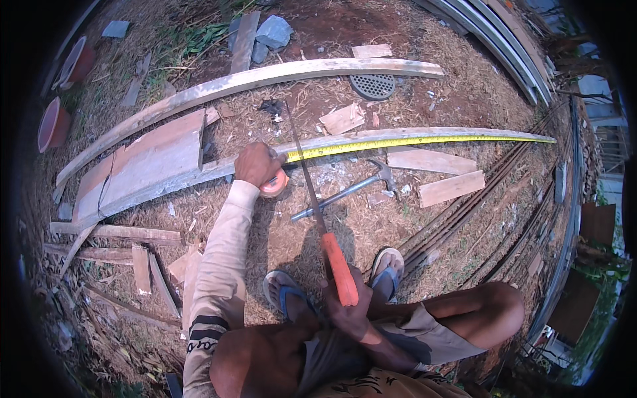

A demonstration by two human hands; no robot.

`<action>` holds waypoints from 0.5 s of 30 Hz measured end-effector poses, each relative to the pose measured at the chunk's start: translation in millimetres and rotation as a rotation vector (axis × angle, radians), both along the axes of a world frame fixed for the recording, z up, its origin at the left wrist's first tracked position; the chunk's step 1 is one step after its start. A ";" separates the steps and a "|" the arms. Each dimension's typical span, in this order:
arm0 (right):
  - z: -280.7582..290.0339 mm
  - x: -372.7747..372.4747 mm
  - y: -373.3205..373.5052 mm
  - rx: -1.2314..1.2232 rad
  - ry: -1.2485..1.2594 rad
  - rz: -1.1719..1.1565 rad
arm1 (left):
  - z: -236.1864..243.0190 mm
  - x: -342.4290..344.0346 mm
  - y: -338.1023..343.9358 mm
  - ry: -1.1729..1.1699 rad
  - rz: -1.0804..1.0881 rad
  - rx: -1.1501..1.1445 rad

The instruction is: The person measures a long wooden plank with a tape measure, then uses a hand saw to cut the plank. After cutting, the person uses a hammer to tap and adjust the cut piece and other wood pieces on the ground.

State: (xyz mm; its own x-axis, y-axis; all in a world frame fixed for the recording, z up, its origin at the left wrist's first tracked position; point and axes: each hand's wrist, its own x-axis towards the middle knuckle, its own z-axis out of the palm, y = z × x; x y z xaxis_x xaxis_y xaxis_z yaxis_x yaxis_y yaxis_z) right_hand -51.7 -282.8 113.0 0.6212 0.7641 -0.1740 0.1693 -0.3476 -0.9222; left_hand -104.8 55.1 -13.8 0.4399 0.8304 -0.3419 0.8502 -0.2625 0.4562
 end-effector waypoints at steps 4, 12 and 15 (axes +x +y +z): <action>-1.6 -0.6 0.6 -0.008 -0.019 0.003 | -3.3 -0.5 -0.3 -0.013 -0.006 0.030; -0.1 -3.5 -1.7 -0.022 0.016 -0.007 | -5.0 -1.1 -2.6 -0.039 -0.007 0.076; -1.5 -2.8 -3.4 -0.052 -0.001 -0.012 | -2.9 -1.0 -3.0 -0.042 -0.009 0.076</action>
